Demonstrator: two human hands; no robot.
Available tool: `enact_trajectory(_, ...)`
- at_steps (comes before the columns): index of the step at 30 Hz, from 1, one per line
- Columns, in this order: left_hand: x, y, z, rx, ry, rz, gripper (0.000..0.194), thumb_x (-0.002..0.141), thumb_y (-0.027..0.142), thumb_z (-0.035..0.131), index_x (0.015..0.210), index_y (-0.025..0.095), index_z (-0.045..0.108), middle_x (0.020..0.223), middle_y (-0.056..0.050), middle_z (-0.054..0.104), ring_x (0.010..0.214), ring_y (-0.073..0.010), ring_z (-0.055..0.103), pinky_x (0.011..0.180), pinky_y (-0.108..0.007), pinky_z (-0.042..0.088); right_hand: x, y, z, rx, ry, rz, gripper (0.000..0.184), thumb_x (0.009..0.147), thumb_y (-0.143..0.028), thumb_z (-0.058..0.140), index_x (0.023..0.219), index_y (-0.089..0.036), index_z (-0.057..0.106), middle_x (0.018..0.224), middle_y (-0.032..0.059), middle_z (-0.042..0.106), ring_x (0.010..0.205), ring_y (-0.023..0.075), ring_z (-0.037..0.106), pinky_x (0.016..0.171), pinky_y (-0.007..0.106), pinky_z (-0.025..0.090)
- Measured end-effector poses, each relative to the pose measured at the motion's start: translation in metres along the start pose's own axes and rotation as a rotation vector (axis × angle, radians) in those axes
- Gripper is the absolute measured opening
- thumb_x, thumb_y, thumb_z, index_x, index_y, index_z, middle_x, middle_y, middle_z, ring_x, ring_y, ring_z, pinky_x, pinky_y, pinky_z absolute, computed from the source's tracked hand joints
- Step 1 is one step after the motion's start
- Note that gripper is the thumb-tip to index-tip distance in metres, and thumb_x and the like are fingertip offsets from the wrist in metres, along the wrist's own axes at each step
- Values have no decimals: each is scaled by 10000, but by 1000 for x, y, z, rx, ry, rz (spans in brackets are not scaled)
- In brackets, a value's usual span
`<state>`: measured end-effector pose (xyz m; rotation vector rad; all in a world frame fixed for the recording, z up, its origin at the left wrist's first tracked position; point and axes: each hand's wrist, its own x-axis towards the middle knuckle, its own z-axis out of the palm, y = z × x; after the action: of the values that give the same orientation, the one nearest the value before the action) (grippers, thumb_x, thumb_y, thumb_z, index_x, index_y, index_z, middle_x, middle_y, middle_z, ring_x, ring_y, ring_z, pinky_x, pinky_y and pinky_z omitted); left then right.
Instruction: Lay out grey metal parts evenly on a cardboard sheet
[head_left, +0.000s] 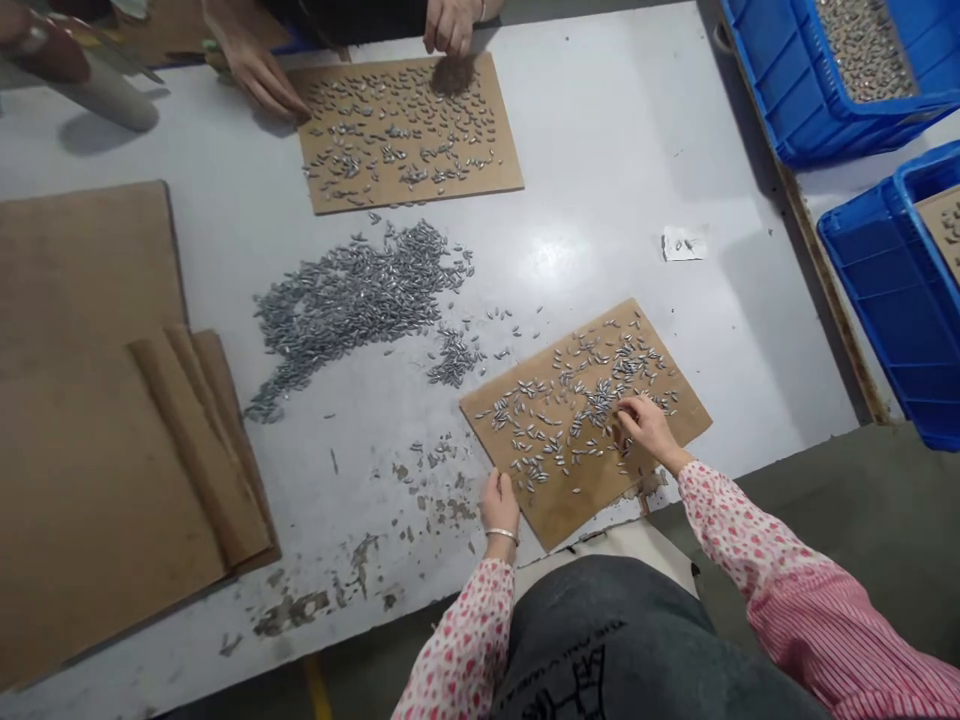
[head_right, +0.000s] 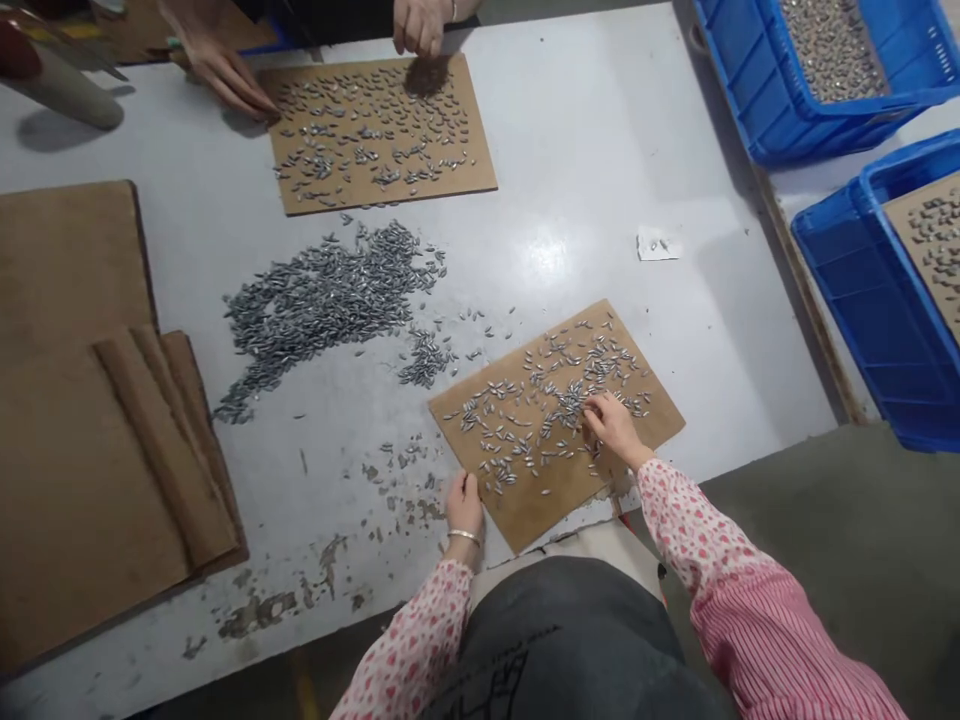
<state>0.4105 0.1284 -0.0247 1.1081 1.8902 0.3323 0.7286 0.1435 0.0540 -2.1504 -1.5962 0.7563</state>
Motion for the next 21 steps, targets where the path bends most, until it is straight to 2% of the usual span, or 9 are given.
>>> enact_trajectory(4, -4, -3, -4, 41, -41, 49, 400, 836, 289, 434, 1171, 121, 576, 1101, -165, 604, 1113, -276, 540, 1021, -454, 395, -33, 10, -1, -27, 74, 53, 223, 850, -301, 482, 965, -190, 638, 894, 88, 621, 776, 211, 582, 759, 358, 486)
enact_trajectory(9, -6, -8, -17, 60, -157, 163, 454, 832, 245, 436, 1257, 103, 513, 1057, -147, 601, 997, -237, 578, 966, -423, 447, -79, 23, 12, -34, 142, 103, 242, 869, -325, 467, 963, -167, 625, 923, 103, 612, 813, 213, 585, 740, 356, 491)
enact_trajectory(12, -9, -10, -24, 57, -188, 232, 459, 840, 271, 446, 1268, 114, 501, 1111, -151, 586, 972, -216, 594, 960, -417, 460, -97, 27, 18, -38, 139, 101, 232, 876, -316, 457, 964, -171, 617, 925, 98, 610, 844, 216, 584, 750, 360, 492)
enact_trajectory(15, -23, -20, -31, -31, -99, 229, 466, 838, 328, 481, 1270, 154, 506, 1196, -152, 568, 972, -203, 617, 915, -380, 498, -103, 31, 15, -73, 121, 25, 216, 884, -291, 447, 969, -176, 609, 934, 97, 608, 871, 220, 580, 767, 367, 491)
enact_trajectory(17, -43, -39, -36, -115, 20, 184, 440, 837, 363, 489, 1237, 182, 535, 1174, -136, 600, 974, -209, 632, 856, -348, 528, -100, 37, 9, -124, 91, -75, 203, 888, -279, 447, 972, -187, 606, 932, 98, 607, 882, 226, 574, 776, 375, 486)
enact_trajectory(19, -76, -68, -36, -146, 164, 113, 389, 831, 390, 494, 1159, 198, 581, 1050, -108, 656, 923, -217, 656, 825, -340, 538, -95, 46, 3, -174, 9, -229, 182, 892, -272, 453, 958, -202, 607, 918, 94, 609, 868, 226, 567, 763, 370, 481)
enact_trajectory(21, -120, -100, -25, -122, 265, 28, 325, 832, 392, 490, 1071, 209, 610, 962, -82, 675, 860, -217, 668, 823, -342, 536, -92, 58, 0, -213, -103, -419, 170, 901, -261, 449, 919, -211, 611, 890, 89, 615, 821, 216, 561, 729, 354, 475)
